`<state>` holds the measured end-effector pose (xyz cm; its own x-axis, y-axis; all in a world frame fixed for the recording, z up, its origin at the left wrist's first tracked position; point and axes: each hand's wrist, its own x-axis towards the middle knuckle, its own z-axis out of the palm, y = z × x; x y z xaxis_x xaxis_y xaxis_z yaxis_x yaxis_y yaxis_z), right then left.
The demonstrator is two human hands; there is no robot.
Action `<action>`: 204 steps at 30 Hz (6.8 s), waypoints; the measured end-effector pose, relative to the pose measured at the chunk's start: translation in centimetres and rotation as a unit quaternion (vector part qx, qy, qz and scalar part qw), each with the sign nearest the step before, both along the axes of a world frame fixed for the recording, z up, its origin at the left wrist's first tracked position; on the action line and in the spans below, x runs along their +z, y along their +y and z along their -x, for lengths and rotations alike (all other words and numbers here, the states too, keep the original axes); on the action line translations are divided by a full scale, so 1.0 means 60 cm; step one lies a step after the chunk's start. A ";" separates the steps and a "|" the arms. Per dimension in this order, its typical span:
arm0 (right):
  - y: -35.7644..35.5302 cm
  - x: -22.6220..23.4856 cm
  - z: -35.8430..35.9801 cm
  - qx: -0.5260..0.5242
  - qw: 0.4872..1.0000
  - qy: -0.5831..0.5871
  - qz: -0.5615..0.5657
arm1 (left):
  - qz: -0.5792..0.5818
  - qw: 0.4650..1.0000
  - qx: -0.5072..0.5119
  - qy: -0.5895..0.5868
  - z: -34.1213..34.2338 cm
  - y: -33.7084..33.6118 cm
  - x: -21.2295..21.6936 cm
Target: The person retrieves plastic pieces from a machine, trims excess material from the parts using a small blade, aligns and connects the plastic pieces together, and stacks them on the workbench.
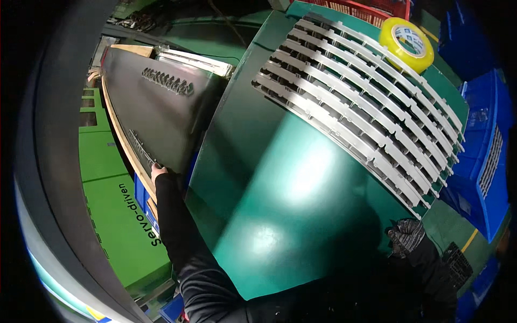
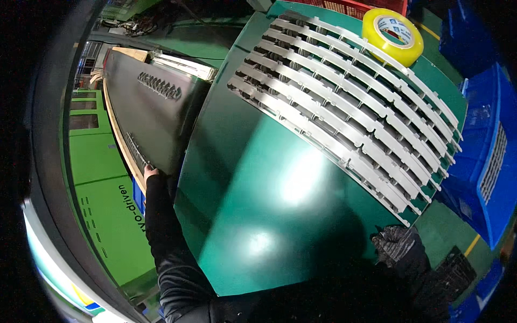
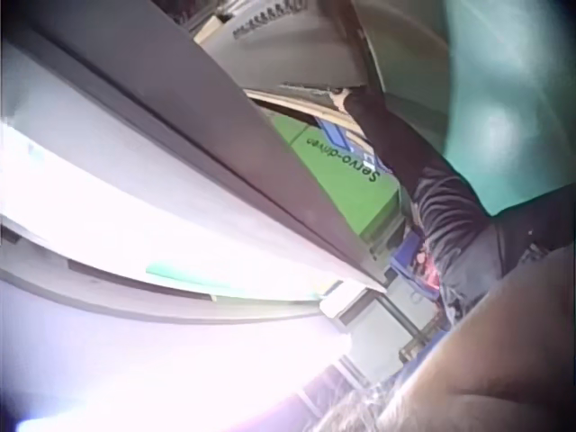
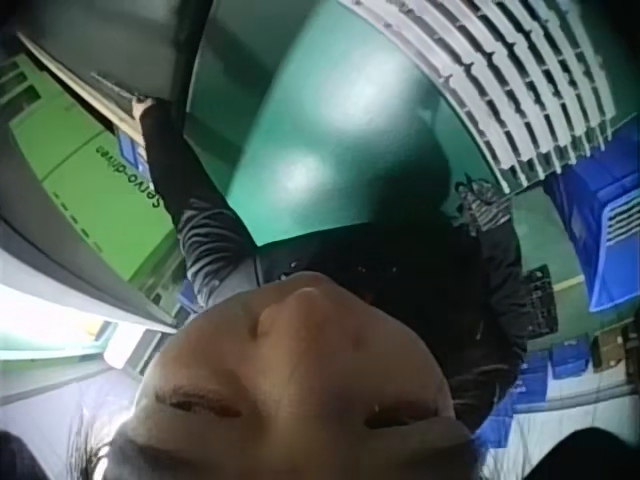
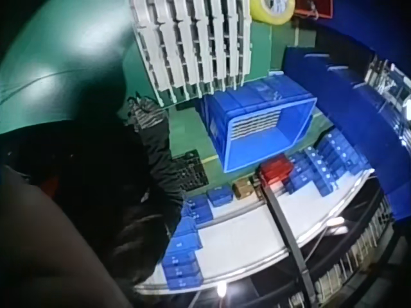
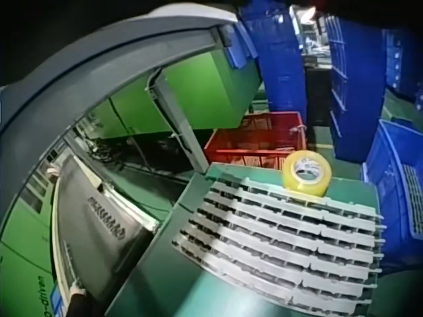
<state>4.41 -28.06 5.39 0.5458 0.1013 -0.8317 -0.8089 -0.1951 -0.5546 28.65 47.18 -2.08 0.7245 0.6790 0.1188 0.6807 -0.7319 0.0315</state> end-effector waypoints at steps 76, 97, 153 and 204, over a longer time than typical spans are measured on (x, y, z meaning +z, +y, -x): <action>0.172 0.143 0.016 0.133 0.918 -0.150 -0.343 | 0.774 0.583 -0.115 -0.220 0.764 -0.820 0.230; 0.110 0.157 0.016 0.405 0.747 -0.524 -0.053 | 0.864 0.463 -0.006 -0.197 0.699 -0.874 0.274; 0.142 0.167 -0.034 0.010 0.858 -0.241 -0.452 | 0.798 0.581 -0.128 -0.097 0.689 -0.845 0.295; 0.125 0.177 0.026 0.286 0.881 -0.348 -0.148 | 0.648 0.728 -0.203 -0.094 0.677 -0.878 0.275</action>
